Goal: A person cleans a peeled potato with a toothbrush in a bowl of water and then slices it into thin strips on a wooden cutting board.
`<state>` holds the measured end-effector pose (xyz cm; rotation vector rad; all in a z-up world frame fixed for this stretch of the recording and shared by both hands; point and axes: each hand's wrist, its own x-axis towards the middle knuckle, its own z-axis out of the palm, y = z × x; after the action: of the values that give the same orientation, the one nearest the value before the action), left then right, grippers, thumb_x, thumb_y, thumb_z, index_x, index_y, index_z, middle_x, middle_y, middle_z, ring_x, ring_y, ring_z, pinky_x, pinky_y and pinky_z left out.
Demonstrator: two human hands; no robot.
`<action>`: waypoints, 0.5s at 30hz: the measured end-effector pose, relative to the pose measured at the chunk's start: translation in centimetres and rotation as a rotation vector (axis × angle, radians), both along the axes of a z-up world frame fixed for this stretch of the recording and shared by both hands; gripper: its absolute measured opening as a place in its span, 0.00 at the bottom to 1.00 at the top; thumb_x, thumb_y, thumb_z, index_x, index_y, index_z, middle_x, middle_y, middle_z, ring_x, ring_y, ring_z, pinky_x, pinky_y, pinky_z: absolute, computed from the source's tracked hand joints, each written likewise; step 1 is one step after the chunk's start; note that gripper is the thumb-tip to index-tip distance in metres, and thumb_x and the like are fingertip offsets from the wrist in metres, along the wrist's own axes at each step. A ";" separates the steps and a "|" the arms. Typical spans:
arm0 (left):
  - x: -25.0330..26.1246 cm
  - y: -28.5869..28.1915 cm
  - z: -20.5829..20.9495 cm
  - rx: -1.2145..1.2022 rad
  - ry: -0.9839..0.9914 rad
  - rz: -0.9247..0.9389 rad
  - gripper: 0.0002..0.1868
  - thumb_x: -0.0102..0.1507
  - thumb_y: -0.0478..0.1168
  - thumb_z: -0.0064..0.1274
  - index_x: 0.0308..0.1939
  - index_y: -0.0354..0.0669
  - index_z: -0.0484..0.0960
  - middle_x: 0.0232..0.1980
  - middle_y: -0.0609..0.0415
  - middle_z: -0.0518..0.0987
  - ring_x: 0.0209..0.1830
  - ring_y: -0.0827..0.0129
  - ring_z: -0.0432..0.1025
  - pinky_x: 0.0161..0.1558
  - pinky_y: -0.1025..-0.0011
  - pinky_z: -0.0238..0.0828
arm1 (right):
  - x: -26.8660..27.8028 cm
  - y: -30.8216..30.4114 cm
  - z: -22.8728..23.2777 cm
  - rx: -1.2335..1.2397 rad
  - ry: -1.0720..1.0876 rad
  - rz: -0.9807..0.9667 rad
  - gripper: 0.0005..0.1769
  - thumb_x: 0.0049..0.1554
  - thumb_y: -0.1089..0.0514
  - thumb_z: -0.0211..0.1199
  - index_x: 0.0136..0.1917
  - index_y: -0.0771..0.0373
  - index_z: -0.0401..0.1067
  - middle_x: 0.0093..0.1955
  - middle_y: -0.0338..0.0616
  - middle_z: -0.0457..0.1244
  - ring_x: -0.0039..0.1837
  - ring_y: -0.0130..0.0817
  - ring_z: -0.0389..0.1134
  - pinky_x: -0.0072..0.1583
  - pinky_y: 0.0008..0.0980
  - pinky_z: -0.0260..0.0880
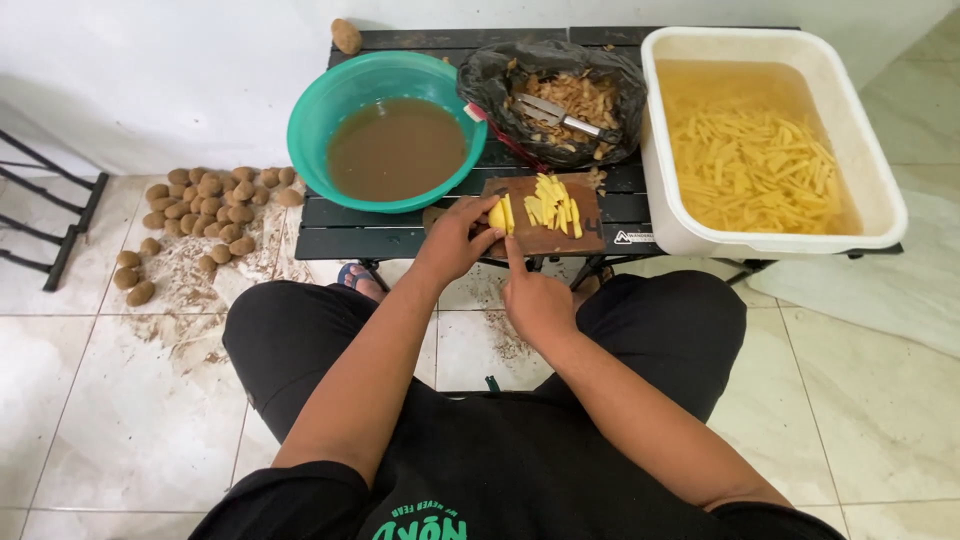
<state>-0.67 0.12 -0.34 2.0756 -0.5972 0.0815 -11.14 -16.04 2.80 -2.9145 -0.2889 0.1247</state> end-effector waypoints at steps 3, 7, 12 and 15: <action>-0.2 -0.1 0.3 -0.018 0.019 -0.004 0.27 0.66 0.38 0.61 0.70 0.42 0.75 0.60 0.43 0.77 0.58 0.53 0.77 0.61 0.60 0.77 | 0.3 -0.2 -0.5 0.024 -0.004 0.002 0.35 0.66 0.59 0.46 0.83 0.71 0.44 0.26 0.48 0.64 0.25 0.35 0.63 0.29 0.28 0.62; -0.6 -0.1 0.7 -0.025 0.009 -0.006 0.26 0.67 0.38 0.60 0.70 0.41 0.75 0.59 0.42 0.78 0.58 0.52 0.77 0.61 0.59 0.77 | 0.0 -0.2 -0.1 0.012 -0.009 0.011 0.35 0.66 0.59 0.46 0.83 0.71 0.44 0.25 0.48 0.64 0.25 0.34 0.62 0.28 0.26 0.61; -0.3 -0.2 0.3 -0.024 0.010 0.003 0.27 0.67 0.40 0.62 0.70 0.41 0.75 0.59 0.41 0.78 0.58 0.53 0.77 0.61 0.59 0.77 | 0.2 -0.5 -0.3 0.041 -0.008 0.003 0.35 0.67 0.59 0.45 0.83 0.71 0.43 0.26 0.51 0.65 0.25 0.37 0.63 0.29 0.29 0.62; 0.0 0.0 0.1 -0.017 0.004 -0.029 0.27 0.67 0.40 0.61 0.70 0.40 0.75 0.57 0.42 0.78 0.57 0.53 0.76 0.61 0.59 0.76 | 0.3 -1.7 -0.9 0.185 -0.037 -0.029 0.33 0.67 0.59 0.43 0.83 0.70 0.44 0.28 0.54 0.65 0.26 0.42 0.64 0.29 0.31 0.60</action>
<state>-0.67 0.07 -0.29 2.0492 -0.6221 0.0653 -10.82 -17.74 1.94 -2.7383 -0.2505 0.0368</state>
